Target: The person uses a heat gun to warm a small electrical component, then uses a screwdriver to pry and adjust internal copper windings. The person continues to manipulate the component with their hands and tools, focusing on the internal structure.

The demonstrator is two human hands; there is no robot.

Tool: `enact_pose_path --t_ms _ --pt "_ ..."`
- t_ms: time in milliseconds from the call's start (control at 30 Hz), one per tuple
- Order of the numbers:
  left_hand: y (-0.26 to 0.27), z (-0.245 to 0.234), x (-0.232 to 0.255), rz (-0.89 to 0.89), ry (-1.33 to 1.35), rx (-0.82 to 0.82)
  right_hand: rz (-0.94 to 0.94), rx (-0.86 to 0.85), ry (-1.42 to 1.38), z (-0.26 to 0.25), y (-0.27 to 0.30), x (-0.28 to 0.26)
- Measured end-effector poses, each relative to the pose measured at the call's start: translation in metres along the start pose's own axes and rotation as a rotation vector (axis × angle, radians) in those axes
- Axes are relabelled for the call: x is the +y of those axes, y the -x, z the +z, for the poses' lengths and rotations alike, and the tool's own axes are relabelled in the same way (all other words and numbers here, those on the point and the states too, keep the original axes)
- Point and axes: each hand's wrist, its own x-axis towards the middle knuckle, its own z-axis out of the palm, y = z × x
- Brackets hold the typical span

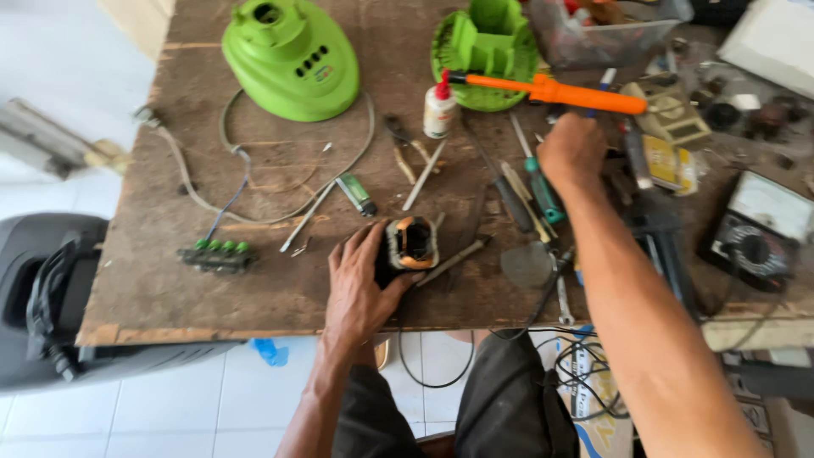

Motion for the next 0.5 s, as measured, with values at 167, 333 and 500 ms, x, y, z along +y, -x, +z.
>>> enact_pose_path --t_ms 167,333,500 --pt "0.002 -0.002 0.004 0.007 0.012 0.029 -0.017 -0.042 -0.030 0.003 -0.013 0.008" --pt "0.001 -0.003 0.010 0.029 0.019 0.032 0.017 -0.131 -0.098 -0.047 0.028 -0.026" --pt "0.000 -0.004 0.012 0.001 -0.041 0.021 0.184 -0.022 -0.277 -0.039 0.028 -0.020"
